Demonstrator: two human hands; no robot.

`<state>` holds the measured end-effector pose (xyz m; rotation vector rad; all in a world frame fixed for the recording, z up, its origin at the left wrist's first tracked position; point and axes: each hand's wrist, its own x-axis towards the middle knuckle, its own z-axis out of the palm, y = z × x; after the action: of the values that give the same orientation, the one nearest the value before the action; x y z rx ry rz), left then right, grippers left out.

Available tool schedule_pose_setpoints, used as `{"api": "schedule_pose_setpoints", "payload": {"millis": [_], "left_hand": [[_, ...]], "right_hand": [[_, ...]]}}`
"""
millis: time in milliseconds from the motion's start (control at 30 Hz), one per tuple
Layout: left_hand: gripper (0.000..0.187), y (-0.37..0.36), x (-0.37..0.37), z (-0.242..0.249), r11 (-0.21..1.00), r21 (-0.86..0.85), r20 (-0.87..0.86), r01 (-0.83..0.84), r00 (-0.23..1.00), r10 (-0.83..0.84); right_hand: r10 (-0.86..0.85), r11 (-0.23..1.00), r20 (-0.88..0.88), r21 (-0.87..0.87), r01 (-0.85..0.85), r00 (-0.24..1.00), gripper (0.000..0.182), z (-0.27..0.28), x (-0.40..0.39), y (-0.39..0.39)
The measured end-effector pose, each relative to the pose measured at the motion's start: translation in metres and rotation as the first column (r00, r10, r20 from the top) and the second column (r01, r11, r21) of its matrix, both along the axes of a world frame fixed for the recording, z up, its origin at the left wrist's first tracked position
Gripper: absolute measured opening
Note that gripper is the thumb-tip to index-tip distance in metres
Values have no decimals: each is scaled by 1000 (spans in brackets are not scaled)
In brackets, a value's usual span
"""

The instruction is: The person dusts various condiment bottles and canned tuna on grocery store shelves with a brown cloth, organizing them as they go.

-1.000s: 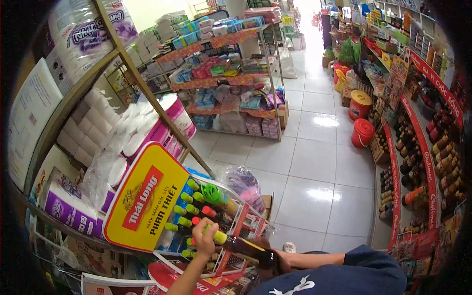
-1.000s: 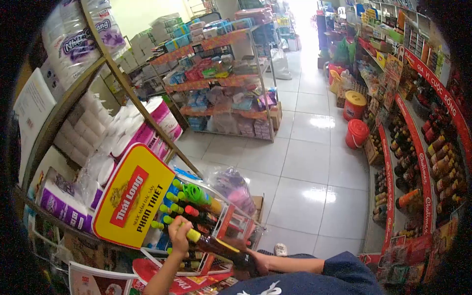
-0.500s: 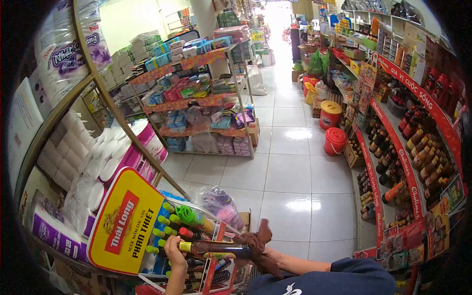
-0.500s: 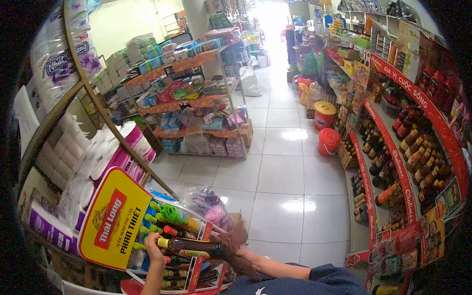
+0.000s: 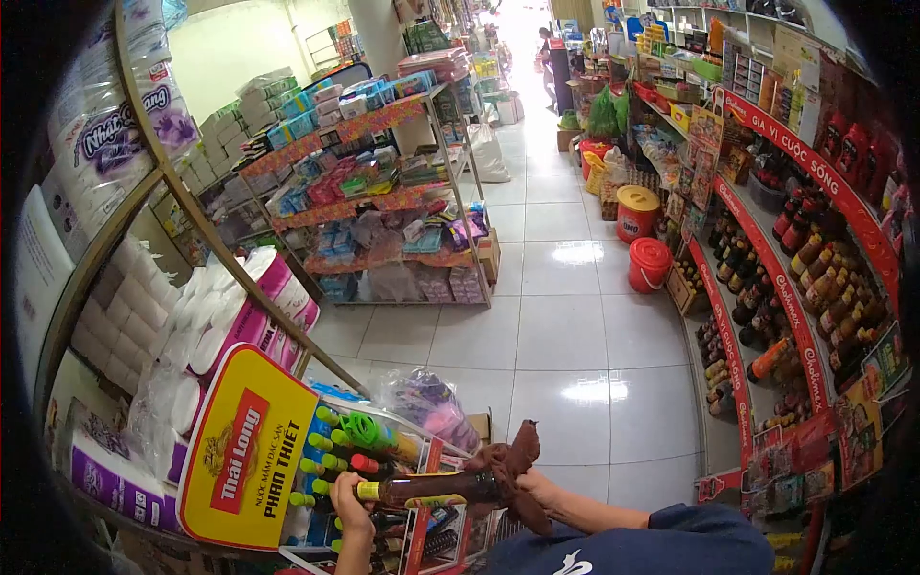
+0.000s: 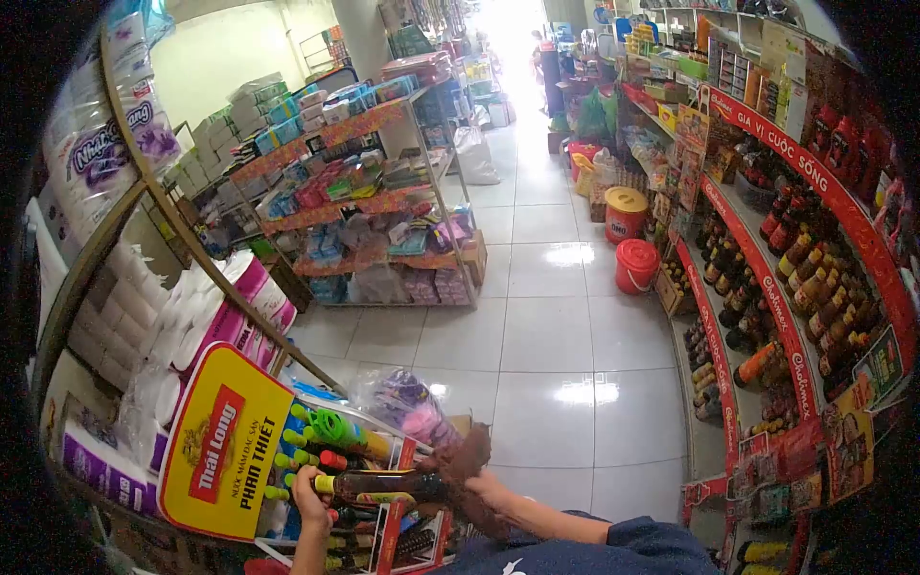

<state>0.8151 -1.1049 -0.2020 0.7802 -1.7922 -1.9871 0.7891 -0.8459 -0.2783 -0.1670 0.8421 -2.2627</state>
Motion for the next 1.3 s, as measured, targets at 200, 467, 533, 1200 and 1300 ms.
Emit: {"api": "schedule_pose_setpoints", "payload": {"millis": [200,467,533,1200,1300], "left_hand": [[20,0,6,0,1000,5,20,-14,1000,14],[22,6,9,10,998,-22,92,53,994,-51],[20,10,7,9,999,-10,39,51,998,-51],[21,39,42,20,335,-890,131,310,877,-463],[27,50,55,18,108,-940,221,324,816,-534]], "right_hand": [[-32,998,-33,50,34,999,36,-12,-5,2],[0,993,9,122,-1,1000,51,-37,-5,0],[-51,991,51,130,44,997,46,-4,-2,4],[48,996,292,61,-68,955,48,-75,13,-21],[109,971,277,174,-162,955,48,-118,26,-42]]}}
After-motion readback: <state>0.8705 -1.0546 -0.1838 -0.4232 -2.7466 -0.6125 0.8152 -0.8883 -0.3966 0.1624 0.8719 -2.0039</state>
